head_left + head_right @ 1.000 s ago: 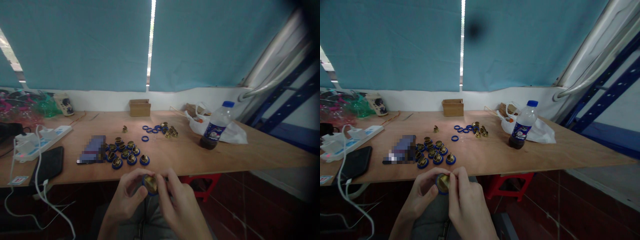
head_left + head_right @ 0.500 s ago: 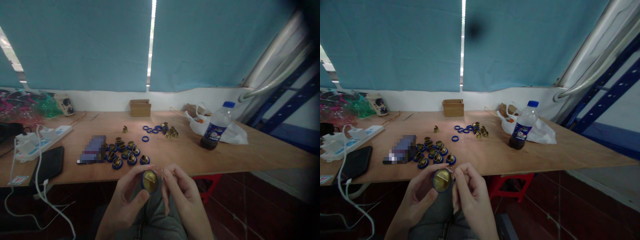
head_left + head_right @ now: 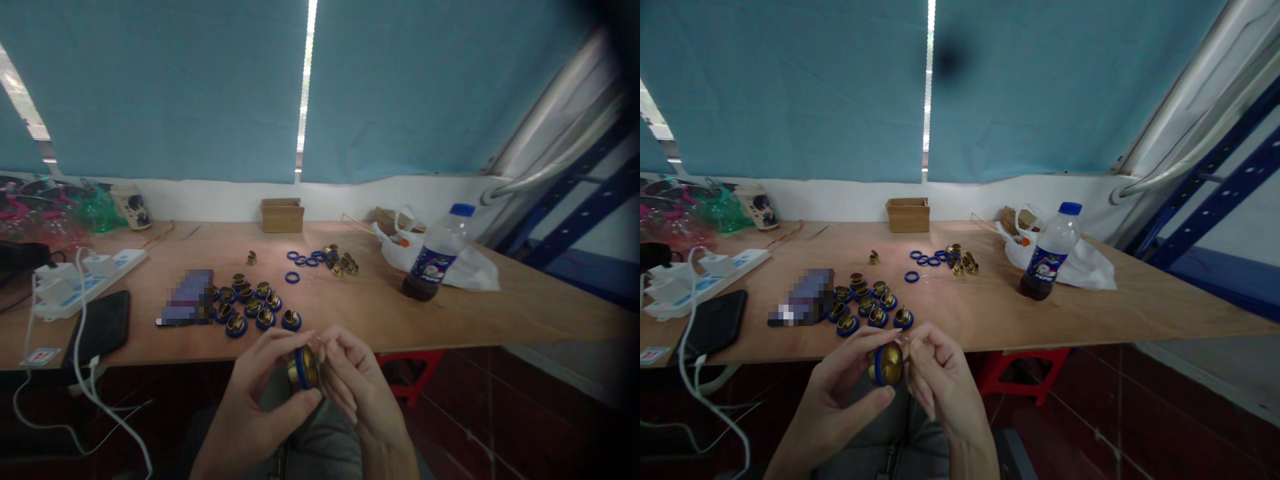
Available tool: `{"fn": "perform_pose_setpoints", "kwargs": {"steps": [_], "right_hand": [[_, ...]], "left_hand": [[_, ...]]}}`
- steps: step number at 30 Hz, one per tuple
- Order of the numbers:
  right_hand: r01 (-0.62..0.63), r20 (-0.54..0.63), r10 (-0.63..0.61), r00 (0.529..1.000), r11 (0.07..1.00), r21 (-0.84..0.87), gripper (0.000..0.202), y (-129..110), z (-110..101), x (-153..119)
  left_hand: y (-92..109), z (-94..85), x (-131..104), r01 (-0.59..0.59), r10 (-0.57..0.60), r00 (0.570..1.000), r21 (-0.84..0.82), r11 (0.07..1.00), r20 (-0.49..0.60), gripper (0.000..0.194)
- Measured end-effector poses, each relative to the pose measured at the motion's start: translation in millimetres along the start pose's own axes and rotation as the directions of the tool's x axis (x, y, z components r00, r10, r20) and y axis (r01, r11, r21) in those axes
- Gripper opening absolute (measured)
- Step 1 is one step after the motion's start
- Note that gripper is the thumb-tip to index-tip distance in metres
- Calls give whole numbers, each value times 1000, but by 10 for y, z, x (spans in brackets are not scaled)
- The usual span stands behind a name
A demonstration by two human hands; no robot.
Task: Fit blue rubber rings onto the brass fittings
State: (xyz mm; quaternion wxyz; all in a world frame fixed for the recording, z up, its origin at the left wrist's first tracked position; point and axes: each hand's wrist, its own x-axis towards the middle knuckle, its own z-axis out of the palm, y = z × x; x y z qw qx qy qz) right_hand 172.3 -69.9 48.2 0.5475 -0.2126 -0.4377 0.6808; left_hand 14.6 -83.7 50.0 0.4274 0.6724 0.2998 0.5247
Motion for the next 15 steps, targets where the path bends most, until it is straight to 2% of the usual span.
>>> {"fn": "perform_pose_setpoints", "kwargs": {"steps": [7, 15], "right_hand": [[-79, 85, 76, 994, 996, 32, 27, 43, -77, -17], [-86, 91, 78, 993, 993, 80, 29, 37, -69, 12]], "left_hand": [[-5, -8, -9, 11, -10, 1000, 21, 1000, -13, 54], [16, -33, -31, -2, 4, 1000, 124, 992, -16, 57]]}}
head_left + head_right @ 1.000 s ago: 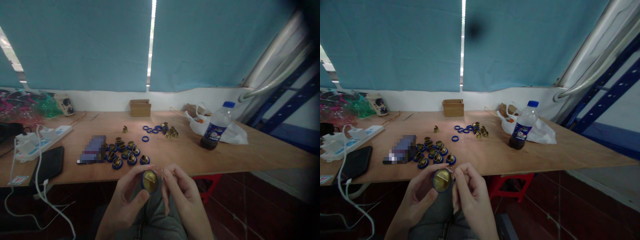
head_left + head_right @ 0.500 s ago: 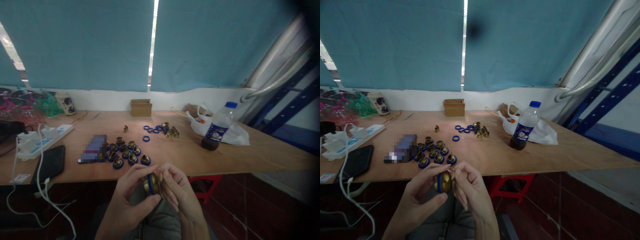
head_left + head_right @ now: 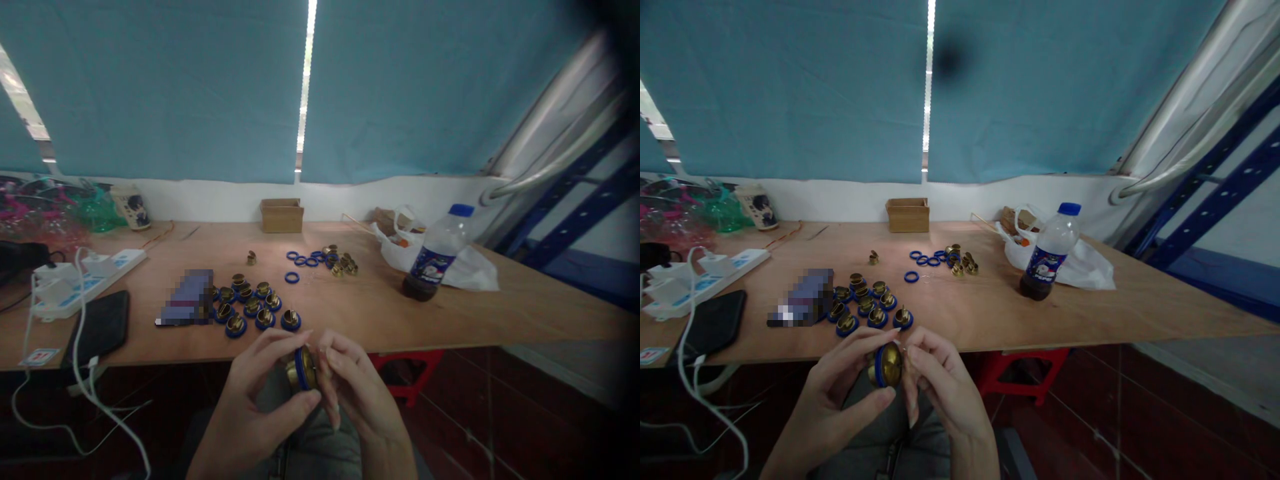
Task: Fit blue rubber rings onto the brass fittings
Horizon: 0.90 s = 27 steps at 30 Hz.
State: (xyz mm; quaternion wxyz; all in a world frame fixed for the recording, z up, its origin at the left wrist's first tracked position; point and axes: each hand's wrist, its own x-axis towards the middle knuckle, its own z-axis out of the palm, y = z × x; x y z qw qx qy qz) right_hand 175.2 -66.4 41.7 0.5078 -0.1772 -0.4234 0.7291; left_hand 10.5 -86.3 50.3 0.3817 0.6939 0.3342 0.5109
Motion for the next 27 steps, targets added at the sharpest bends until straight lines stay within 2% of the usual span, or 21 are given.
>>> {"fn": "perform_pose_setpoints", "kwargs": {"steps": [4, 9, 14, 17, 21, 27], "right_hand": [[3, -8, -3, 1000, 999, -48, 29, -4, -9, 1], [6, -55, -19, 998, 974, -228, 32, -13, -31, -18], [13, -50, -35, 998, 926, -376, 36, -93, 5, -69], [58, -30, -82, 996, 879, -474, 34, -143, 51, -96], [155, 2, -192, 981, 785, -600, 28, -175, 111, -112], [183, -15, -270, 963, 690, -700, 23, -173, 182, -111]], "left_hand": [[33, 6, 22, -20, 19, 1000, 27, 999, 15, 61], [76, -5, 31, -32, 31, 999, 70, 997, 16, 61], [79, -24, -6, 28, -31, 998, 58, 998, 47, 53], [70, -35, -24, 49, -50, 997, 15, 999, 62, 52], [70, -36, -19, 18, -13, 996, -56, 998, 87, 50], [62, -35, -21, 7, 9, 995, -168, 986, 97, 42]]}}
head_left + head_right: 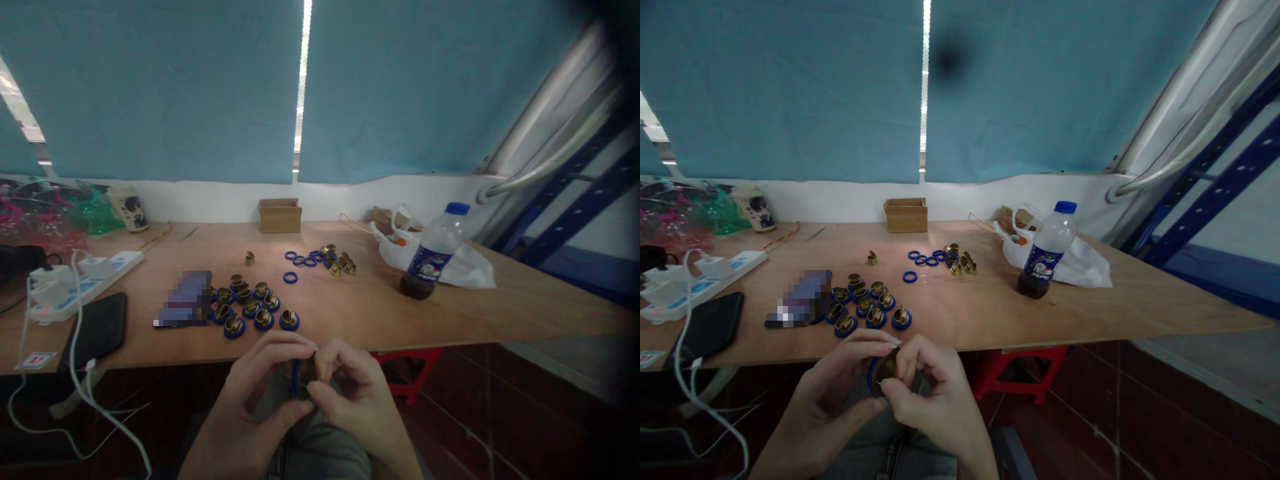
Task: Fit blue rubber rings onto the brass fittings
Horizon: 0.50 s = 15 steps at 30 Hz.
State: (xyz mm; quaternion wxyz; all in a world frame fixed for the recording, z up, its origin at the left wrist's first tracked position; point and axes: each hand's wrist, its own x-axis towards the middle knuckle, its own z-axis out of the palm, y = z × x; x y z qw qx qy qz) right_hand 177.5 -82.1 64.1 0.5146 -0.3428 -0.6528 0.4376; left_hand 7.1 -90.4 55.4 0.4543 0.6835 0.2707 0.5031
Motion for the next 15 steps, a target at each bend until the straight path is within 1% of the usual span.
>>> {"fn": "perform_pose_setpoints", "kwargs": {"steps": [5, 11, 15], "right_hand": [[0, -24, 0, 1000, 1000, -23, 23, -11, 40, 12], [-14, -32, 13, 999, 999, -40, 22, 1, 39, 18], [-24, -41, 22, 999, 999, -44, 24, -20, 60, 14]], "left_hand": [[-4, -16, -10, -6, 6, 1000, -14, 1000, -15, 40], [9, 7, 14, -18, 18, 999, 24, 1000, -36, 39], [-24, -6, -12, 18, -18, 999, -3, 1000, -31, 40]]}}
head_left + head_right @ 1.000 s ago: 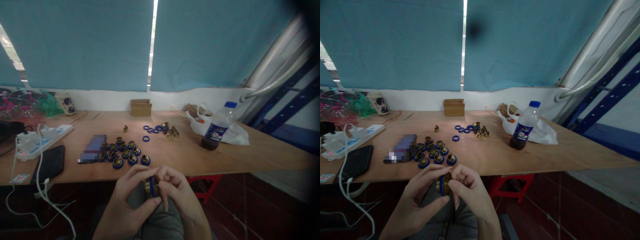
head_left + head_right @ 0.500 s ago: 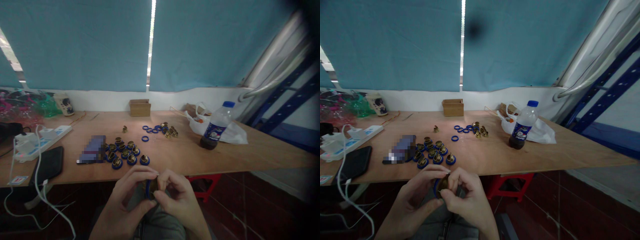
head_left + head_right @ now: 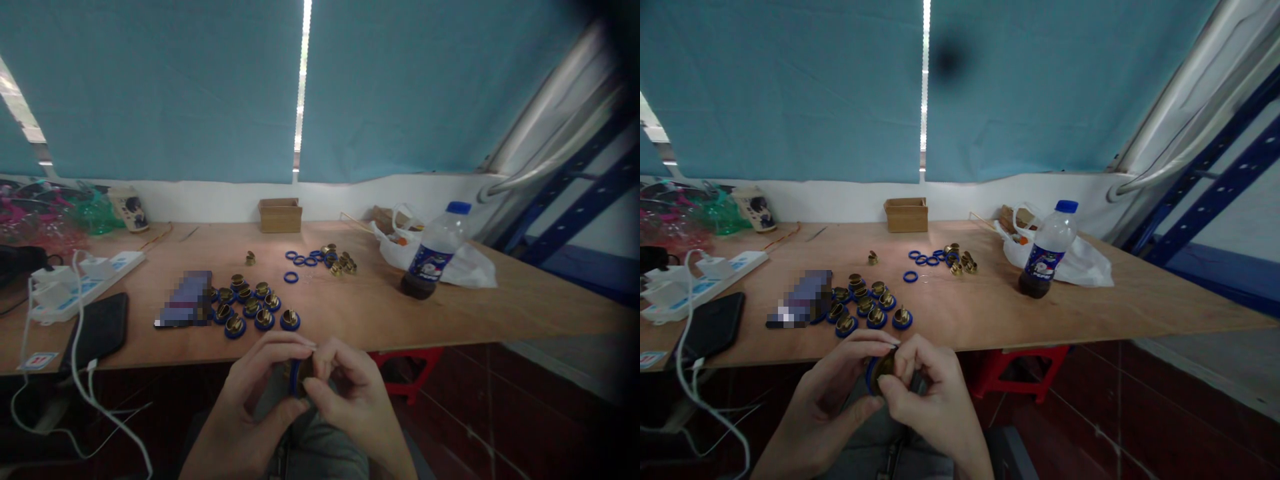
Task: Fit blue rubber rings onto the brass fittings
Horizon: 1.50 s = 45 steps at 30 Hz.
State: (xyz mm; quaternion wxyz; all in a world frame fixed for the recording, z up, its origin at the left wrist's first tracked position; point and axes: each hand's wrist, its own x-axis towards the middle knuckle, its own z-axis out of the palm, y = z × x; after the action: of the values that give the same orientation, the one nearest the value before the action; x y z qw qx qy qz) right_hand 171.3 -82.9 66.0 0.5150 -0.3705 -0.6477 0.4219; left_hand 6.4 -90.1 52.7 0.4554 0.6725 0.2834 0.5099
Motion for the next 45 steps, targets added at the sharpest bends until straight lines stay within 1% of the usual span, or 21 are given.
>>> {"fn": "perform_pose_setpoints", "kwargs": {"steps": [3, 6, 8, 11, 14, 18, 20, 23, 28, 33, 38, 40, 43, 45], "right_hand": [[-13, -15, 12, 1000, 998, -66, 27, -49, 35, -19], [-61, -80, 51, 996, 989, -134, 28, -110, 71, -54], [-99, -119, 82, 990, 985, -141, 29, -149, 96, -79], [-143, -121, 130, 984, 983, -114, 33, -196, 142, -109], [-195, -119, 188, 975, 979, -57, 36, -229, 191, -119], [-234, -121, 238, 964, 971, 44, 38, -242, 231, -107], [-237, -115, 240, 964, 971, 37, 38, -232, 231, -101], [-243, -105, 239, 965, 969, -31, 38, -206, 210, -101], [-250, -98, 241, 966, 964, -90, 37, -206, 198, -114], [-241, -143, 225, 964, 965, -106, 35, -204, 228, -111], [-200, -175, 182, 968, 976, -90, 36, -184, 194, -91], [-171, -186, 156, 970, 983, -67, 32, -198, 161, -83], [-140, -192, 133, 972, 990, -25, 19, -225, 118, -72], [-127, -194, 127, 973, 992, 11, 12, -228, 104, -64]], "left_hand": [[-45, -32, -58, 45, -45, 999, -15, 999, -8, 41], [-66, -51, -121, 74, -75, 997, -46, 996, -21, 41], [-55, -46, -143, 85, -88, 995, -58, 995, -50, 37], [-2, -5, -132, 99, -102, 990, -29, 995, -93, 31], [67, 64, -91, 136, -138, 971, -22, 990, -194, 28], [115, 135, -35, 153, -169, 964, -92, 984, -204, 28], [114, 149, -17, 155, -179, 962, -127, 980, -205, 24], [107, 156, -5, 175, -204, 960, -160, 971, -191, 21], [123, 173, 5, 217, -239, 947, -122, 969, -216, 24], [128, 184, 0, 224, -239, 942, -92, 970, -236, 28], [141, 178, -11, 209, -228, 953, -112, 971, -199, 29], [152, 175, -8, 191, -212, 957, -122, 974, -197, 29], [159, 168, -12, 157, -180, 960, -122, 980, -213, 29], [154, 161, -28, 147, -167, 965, -111, 983, -202, 29]]}}
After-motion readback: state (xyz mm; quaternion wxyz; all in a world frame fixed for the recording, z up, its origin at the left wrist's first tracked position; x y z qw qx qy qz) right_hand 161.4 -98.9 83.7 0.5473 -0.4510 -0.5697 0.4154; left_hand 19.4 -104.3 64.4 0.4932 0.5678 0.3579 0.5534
